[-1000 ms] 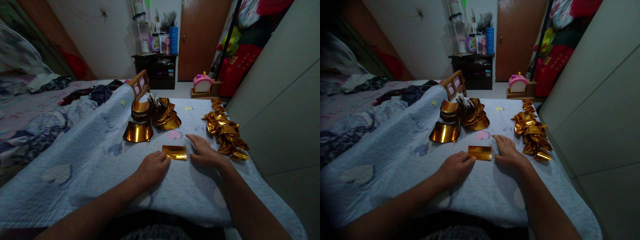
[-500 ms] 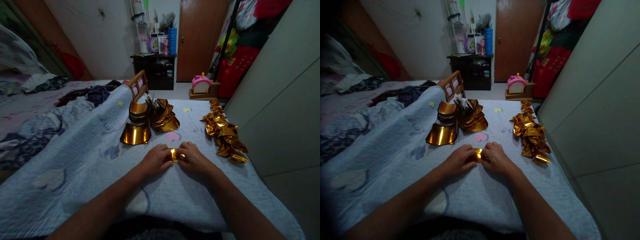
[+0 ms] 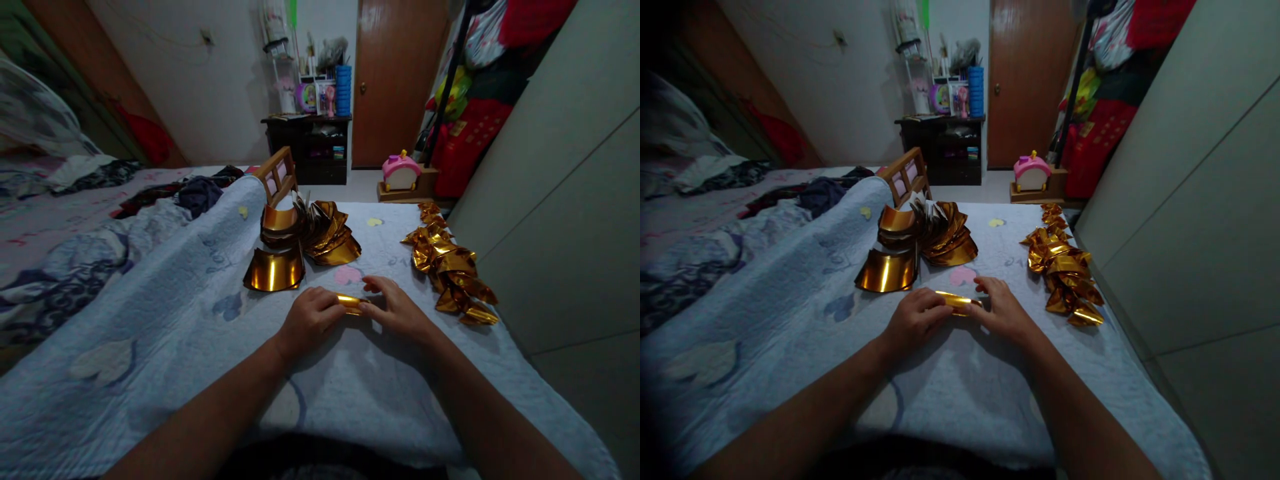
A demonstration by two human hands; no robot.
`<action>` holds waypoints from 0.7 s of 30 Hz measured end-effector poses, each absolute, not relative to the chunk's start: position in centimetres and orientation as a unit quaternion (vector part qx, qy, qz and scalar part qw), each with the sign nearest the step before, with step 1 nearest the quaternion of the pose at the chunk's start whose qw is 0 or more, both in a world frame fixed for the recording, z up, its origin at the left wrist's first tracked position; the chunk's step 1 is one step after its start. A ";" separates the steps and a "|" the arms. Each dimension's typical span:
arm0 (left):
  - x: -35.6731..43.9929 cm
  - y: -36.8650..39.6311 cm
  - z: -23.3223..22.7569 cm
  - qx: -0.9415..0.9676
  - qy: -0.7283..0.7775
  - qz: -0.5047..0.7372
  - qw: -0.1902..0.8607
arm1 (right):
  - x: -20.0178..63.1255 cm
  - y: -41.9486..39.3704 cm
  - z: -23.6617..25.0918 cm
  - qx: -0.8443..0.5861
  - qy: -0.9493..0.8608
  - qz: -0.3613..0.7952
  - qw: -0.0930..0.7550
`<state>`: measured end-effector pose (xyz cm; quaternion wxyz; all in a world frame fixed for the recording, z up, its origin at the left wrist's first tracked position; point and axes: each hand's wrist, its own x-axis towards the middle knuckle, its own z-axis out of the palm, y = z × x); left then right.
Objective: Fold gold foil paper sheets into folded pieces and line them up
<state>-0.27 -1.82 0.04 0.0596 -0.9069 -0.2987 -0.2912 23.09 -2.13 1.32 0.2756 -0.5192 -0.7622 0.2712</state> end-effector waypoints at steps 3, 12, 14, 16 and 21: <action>-0.5 -2.1 0.4 -0.907 -0.284 -0.293 0.104 | 23.1 -2.0 1.7 -0.510 -0.770 0.288 0.254; -0.7 -2.1 0.5 -0.912 -0.277 -0.279 0.119 | 22.8 -1.7 1.5 -0.500 -0.690 0.423 0.307; -0.6 -2.1 0.5 -0.909 -0.274 -0.287 0.124 | 22.8 -1.8 1.6 -0.492 -0.673 0.457 0.308; -0.6 -2.1 0.6 -0.903 -0.267 -0.310 0.130 | 22.8 -1.9 1.9 -0.482 -0.674 0.468 0.306; -0.4 -2.1 0.6 -0.888 -0.271 -0.349 0.126 | 22.6 -2.1 2.4 -0.456 -0.668 0.493 0.320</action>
